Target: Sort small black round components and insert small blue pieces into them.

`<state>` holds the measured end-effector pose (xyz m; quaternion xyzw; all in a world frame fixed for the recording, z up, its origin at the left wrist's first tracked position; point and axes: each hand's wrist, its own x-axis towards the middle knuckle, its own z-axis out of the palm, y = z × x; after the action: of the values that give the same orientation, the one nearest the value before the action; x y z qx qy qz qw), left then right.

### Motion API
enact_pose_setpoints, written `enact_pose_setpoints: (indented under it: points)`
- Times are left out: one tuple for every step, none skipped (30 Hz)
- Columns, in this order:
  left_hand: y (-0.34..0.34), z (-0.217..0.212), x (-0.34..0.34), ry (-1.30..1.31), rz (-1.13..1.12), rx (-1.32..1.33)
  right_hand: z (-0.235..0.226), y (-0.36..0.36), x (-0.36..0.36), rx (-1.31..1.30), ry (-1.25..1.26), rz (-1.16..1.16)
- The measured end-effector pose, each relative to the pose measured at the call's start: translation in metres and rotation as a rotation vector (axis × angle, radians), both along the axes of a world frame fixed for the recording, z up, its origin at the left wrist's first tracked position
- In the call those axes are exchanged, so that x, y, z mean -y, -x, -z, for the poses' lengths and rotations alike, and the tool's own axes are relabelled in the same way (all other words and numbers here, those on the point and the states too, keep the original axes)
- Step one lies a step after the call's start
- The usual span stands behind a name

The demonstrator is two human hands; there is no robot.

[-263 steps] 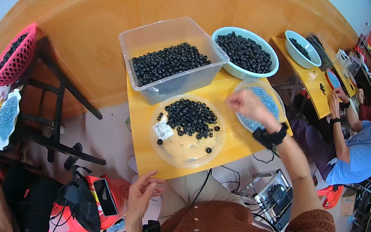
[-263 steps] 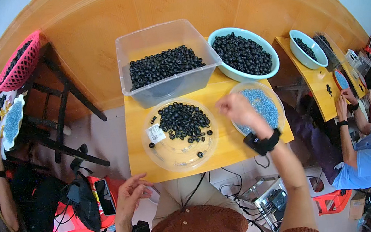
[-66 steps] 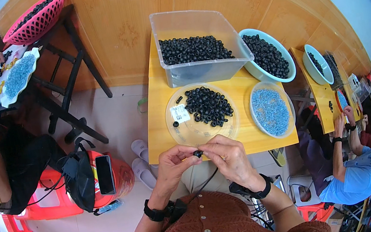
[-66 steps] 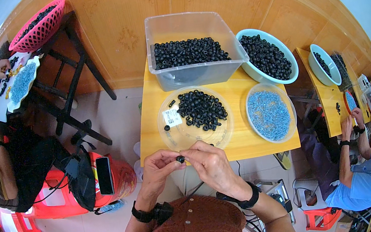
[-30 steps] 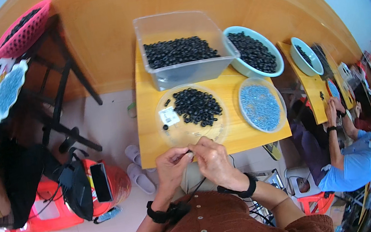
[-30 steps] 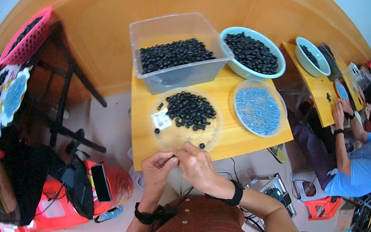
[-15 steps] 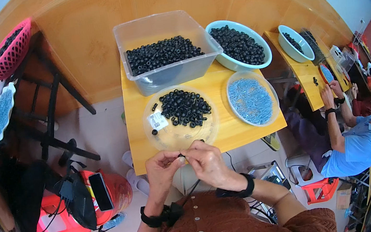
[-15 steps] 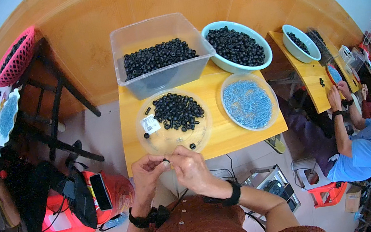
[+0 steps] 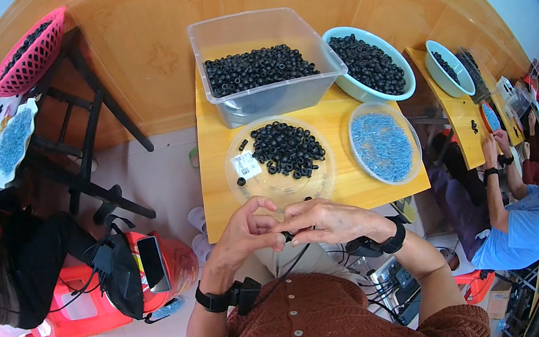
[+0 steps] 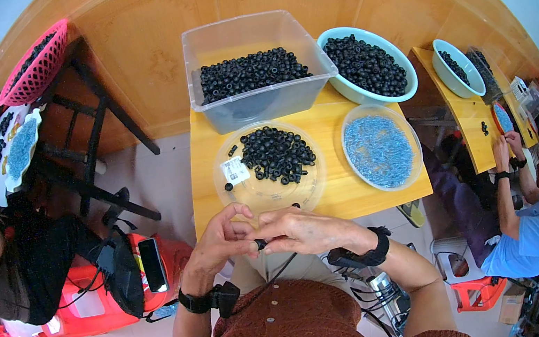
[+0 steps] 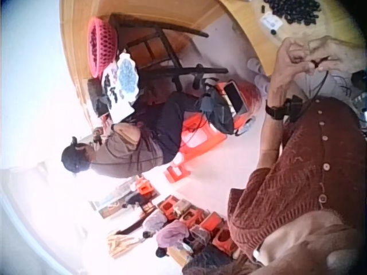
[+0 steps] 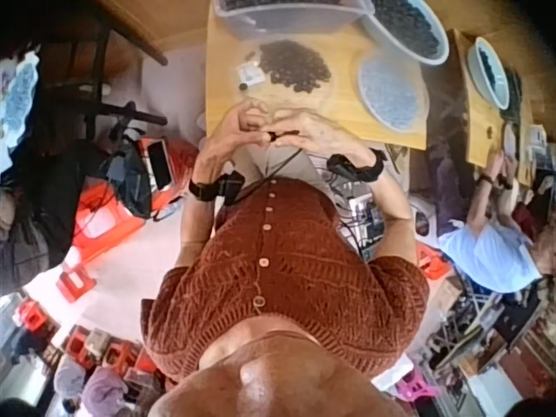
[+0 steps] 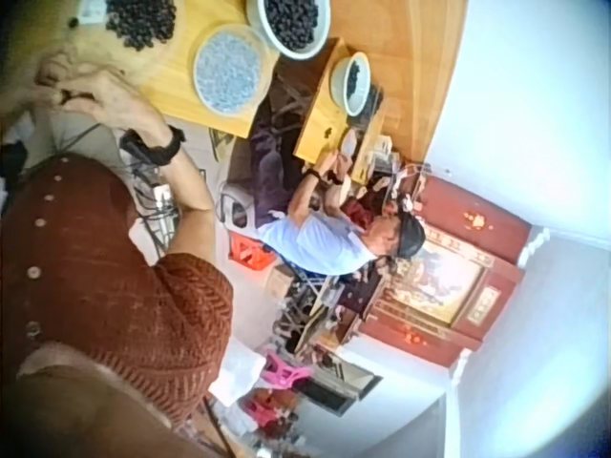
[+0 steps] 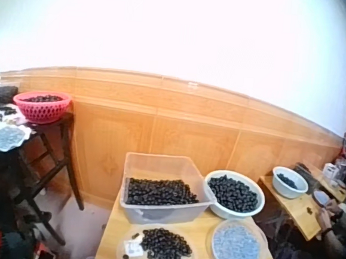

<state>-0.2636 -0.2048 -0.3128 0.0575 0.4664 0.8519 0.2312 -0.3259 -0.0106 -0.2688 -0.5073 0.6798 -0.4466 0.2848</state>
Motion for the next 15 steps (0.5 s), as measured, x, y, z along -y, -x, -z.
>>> enact_pose_setpoints:
  points:
    - [-0.001,0.002,-0.001,0.001,-0.003,0.002,0.001,0.001,-0.001,-0.058,0.017,-0.035]
    - [-0.002,0.005,-0.002,-0.017,-0.04,0.03,0.001,0.0,-0.001,-0.056,0.018,-0.038]
    - [-0.002,0.007,-0.004,-0.036,-0.075,0.057,0.002,-0.001,-0.001,-0.082,0.002,0.02]
    - [-0.003,0.006,-0.008,-0.037,-0.076,0.058,0.002,-0.002,-0.002,-0.108,-0.015,0.079]
    - [-0.004,0.005,-0.012,-0.041,-0.117,0.131,0.004,-0.003,-0.003,-0.106,-0.016,0.078]
    - [-0.005,0.004,-0.015,-0.044,-0.158,0.203,0.005,-0.004,-0.003,-0.096,-0.005,0.149]
    - [-0.007,0.008,-0.016,-0.045,-0.159,0.203,0.007,-0.005,-0.003,-0.085,0.006,0.221]
    - [-0.008,0.015,-0.018,-0.056,-0.145,0.221,0.009,-0.006,-0.004,-0.084,0.006,0.22]
    - [-0.008,0.021,-0.019,-0.069,-0.13,0.238,0.011,-0.007,-0.004,-0.095,0.001,0.255]
    - [-0.008,0.025,-0.019,-0.069,-0.131,0.239,0.013,-0.009,-0.003,-0.105,-0.003,0.29]
    - [-0.007,0.028,-0.02,-0.063,-0.148,0.221,0.013,-0.01,-0.003,-0.104,-0.003,0.289]
    - [-0.007,0.031,-0.021,-0.057,-0.162,0.204,0.014,-0.012,-0.002,-0.157,-0.011,0.317]
    - [-0.006,0.031,-0.022,-0.057,-0.161,0.205,0.014,-0.013,-0.002,-0.209,-0.019,0.345]
    - [-0.005,0.031,-0.023,-0.02,-0.176,0.196,0.014,-0.014,-0.002,-0.209,-0.019,0.346]
    - [-0.004,0.031,-0.025,0.018,-0.189,0.186,0.014,-0.014,-0.003,-0.244,-0.023,0.356]
